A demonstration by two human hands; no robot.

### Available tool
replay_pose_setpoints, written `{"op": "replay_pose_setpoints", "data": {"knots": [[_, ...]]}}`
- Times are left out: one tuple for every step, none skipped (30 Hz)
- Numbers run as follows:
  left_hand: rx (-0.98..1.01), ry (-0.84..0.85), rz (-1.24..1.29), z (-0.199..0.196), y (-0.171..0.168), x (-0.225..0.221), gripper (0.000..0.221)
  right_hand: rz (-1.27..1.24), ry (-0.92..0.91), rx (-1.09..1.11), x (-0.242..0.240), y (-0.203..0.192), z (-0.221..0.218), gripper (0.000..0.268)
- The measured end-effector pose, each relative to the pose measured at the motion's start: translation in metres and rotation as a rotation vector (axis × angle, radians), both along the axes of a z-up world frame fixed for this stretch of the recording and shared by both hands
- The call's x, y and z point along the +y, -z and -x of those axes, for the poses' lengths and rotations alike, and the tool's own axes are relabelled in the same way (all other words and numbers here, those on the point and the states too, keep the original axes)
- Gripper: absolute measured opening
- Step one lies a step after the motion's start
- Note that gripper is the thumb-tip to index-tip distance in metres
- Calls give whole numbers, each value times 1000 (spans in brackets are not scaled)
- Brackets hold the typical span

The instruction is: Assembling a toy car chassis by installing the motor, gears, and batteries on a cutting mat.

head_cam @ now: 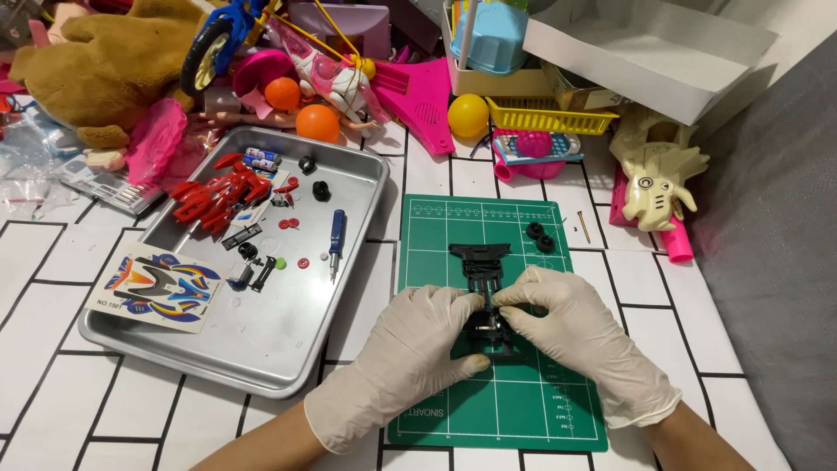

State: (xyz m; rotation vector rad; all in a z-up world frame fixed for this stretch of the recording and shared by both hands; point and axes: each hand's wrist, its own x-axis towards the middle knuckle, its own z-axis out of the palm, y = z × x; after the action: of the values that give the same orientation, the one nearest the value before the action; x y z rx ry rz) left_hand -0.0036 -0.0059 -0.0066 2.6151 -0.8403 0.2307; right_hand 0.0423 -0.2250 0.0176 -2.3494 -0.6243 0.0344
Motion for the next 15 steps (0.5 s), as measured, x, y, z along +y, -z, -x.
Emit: {"op": "replay_pose_setpoints", "data": {"knots": [[0, -3, 0, 0, -1, 0, 70, 0, -3, 0, 0, -1, 0, 16], [12, -2, -1, 0, -2, 0, 69, 5, -1, 5, 1, -2, 1, 16], [24, -5, -1, 0, -3, 1, 68, 10, -2, 10, 1, -3, 0, 15], [23, -11, -1, 1, -2, 0, 68, 9, -7, 9, 1, -3, 1, 15], [-9, -14, 5, 1, -1, 0, 66, -16, -10, -1, 1, -4, 1, 15], [-41, -17, 10, 2, 0, 1, 65, -41, -12, -12, 2, -5, 1, 15], [-43, -24, 9, 1, -1, 0, 65, -42, -19, -13, 2, -6, 1, 15], [-44, -28, 36, 1, -3, 0, 62, -48, -3, 2, 3, -7, 1, 15], [-46, -31, 62, 1, -4, 0, 60, -55, 15, 17, 3, -8, 2, 16], [-48, -37, 60, 2, -8, 0, 60, -57, 9, 16, 3, -6, 1, 16], [7, -32, 112, 2, -13, 1, 60, -51, 15, -1, 2, -5, 0, 16], [61, -26, 165, 2, -17, 1, 59, -46, 22, -19, 1, -4, 0, 16], [57, -31, 164, 4, -21, 2, 59, -48, 17, -22, 1, -2, -1, 16], [62, -2, 227, 5, -25, 3, 57, -64, 30, -26, 0, -1, -2, 19], [68, 28, 290, 6, -28, 4, 55, -80, 44, -29, -1, 1, -2, 21]]}}
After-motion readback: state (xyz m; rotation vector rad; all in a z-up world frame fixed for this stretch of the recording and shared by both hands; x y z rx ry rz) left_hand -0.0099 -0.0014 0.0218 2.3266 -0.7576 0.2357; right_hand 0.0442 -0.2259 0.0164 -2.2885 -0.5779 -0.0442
